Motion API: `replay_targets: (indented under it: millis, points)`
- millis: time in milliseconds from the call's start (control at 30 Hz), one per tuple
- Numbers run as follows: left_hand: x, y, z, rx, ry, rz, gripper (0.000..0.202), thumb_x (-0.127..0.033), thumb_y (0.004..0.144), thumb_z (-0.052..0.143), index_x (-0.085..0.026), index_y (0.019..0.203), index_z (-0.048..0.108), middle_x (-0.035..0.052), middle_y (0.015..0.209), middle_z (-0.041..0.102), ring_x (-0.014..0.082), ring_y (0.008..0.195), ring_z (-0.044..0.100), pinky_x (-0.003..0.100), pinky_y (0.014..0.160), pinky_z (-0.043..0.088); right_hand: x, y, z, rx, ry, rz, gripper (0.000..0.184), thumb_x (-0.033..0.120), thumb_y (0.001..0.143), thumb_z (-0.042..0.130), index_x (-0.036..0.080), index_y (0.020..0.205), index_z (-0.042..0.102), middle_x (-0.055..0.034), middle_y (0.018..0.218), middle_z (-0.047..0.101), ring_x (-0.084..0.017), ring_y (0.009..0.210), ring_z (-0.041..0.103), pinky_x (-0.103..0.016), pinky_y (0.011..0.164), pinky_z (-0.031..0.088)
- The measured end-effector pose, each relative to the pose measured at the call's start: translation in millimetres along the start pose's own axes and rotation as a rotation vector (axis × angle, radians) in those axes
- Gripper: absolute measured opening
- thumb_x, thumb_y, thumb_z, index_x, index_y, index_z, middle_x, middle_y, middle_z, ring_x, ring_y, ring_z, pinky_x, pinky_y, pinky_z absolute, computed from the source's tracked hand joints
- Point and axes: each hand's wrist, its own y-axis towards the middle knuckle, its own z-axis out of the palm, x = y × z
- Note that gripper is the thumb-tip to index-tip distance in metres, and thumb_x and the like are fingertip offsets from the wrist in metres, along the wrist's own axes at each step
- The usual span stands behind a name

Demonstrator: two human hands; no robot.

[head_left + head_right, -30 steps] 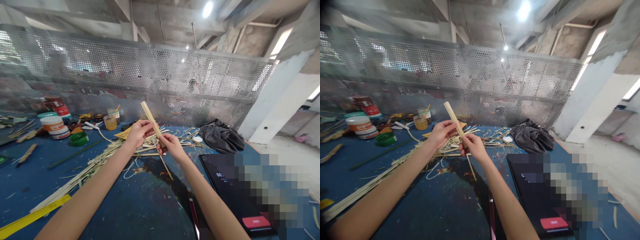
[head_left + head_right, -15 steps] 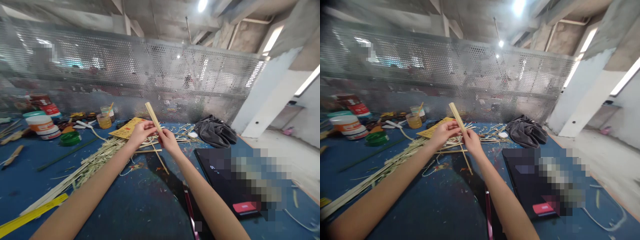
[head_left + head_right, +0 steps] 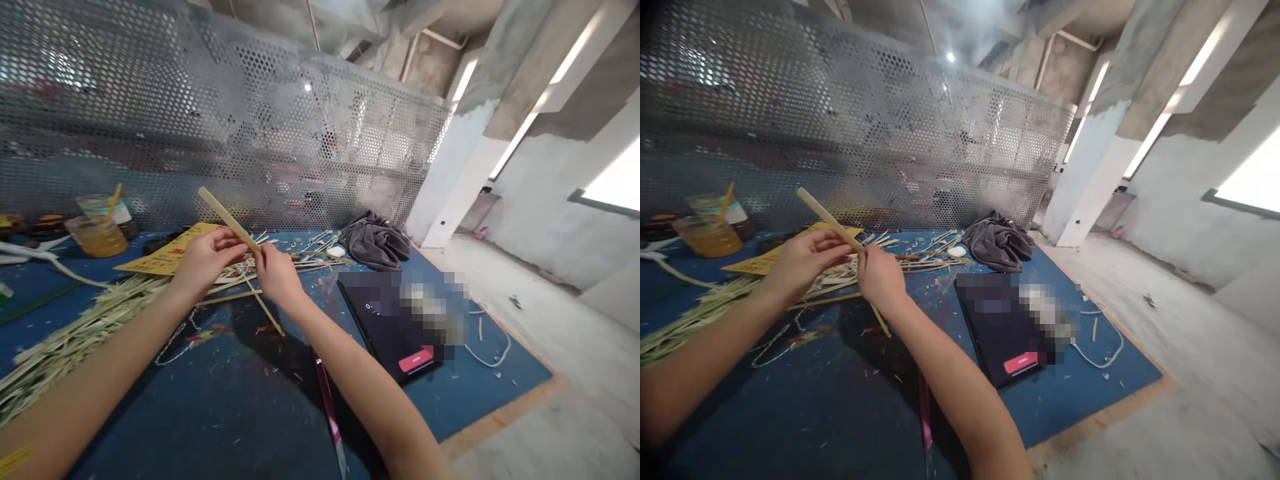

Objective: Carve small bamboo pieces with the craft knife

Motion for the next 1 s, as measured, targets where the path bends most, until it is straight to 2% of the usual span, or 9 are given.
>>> replay_targets:
  millis: [167, 333, 567, 767, 933, 1000]
  points:
    - [0.7, -0.7, 0.5, -0.042, 0.027, 0.016, 0.035, -0.020, 0.057, 0.074, -0.013, 0.090, 0.066, -0.0002, 0.081, 0.069, 0.0136, 0.078, 0.064, 0.020, 0.069, 0.053, 0.5, 0.8, 1.1, 0.039, -0.036, -0.056, 0.021, 0.020, 0.097, 0.037, 0.014, 0.097, 0.057, -0.0164, 0.099, 0.068, -0.026, 0.091, 0.065, -0.033, 0.079, 0.046]
    - [1.3, 0.4, 1.2, -0.067, 0.068, 0.026, 0.036, -0.020, 0.058, 0.073, -0.013, 0.092, 0.066, -0.0008, 0.080, 0.068, 0.0128, 0.076, 0.063, 0.018, 0.063, 0.049, 1.0, 0.3, 4.3, 0.058, -0.041, -0.053, 0.023, 0.014, 0.095, 0.036, 0.011, 0.102, 0.058, -0.0179, 0.100, 0.069, -0.026, 0.092, 0.066, -0.033, 0.080, 0.047]
    - [5.4, 4.3, 1.7, -0.025, 0.088, 0.025, 0.032, -0.020, 0.060, 0.071, -0.015, 0.090, 0.063, -0.0008, 0.078, 0.066, 0.0125, 0.072, 0.059, 0.019, 0.060, 0.046, 1.4, 0.7, 3.8, 0.068, -0.022, -0.016, 0.027, 0.019, 0.097, 0.033, 0.012, 0.105, 0.058, -0.0159, 0.098, 0.070, -0.024, 0.090, 0.067, -0.031, 0.078, 0.048]
    - [13.6, 3.9, 3.0, 0.017, 0.058, 0.033, 0.031, -0.024, 0.061, 0.069, -0.017, 0.089, 0.058, 0.0001, 0.082, 0.066, 0.0129, 0.068, 0.060, 0.019, 0.054, 0.046, -1.1, -2.2, 5.3, 0.082, -0.025, -0.023, 0.023, 0.015, 0.094, 0.035, 0.011, 0.106, 0.055, -0.0169, 0.096, 0.070, -0.026, 0.088, 0.067, -0.033, 0.076, 0.050]
    - [15.2, 0.4, 8.9, 0.003, 0.027, 0.045, 0.026, -0.023, 0.065, 0.064, -0.020, 0.090, 0.054, 0.0015, 0.078, 0.070, 0.0169, 0.077, 0.065, 0.023, 0.067, 0.051, 1.3, -5.6, 11.2, 0.094, -0.019, -0.071, 0.025, 0.014, 0.090, 0.041, 0.011, 0.113, 0.051, -0.0178, 0.106, 0.067, -0.027, 0.097, 0.066, -0.035, 0.080, 0.050]
    - [14.7, -0.5, 10.3, 0.008, 0.015, 0.034, 0.026, -0.025, 0.068, 0.061, -0.021, 0.092, 0.052, 0.0010, 0.073, 0.069, 0.0180, 0.074, 0.066, 0.025, 0.067, 0.051, 3.1, -6.5, 12.0, 0.097, -0.015, -0.086, 0.028, 0.015, 0.091, 0.041, 0.010, 0.117, 0.049, -0.0188, 0.109, 0.066, -0.027, 0.100, 0.065, -0.036, 0.083, 0.050]
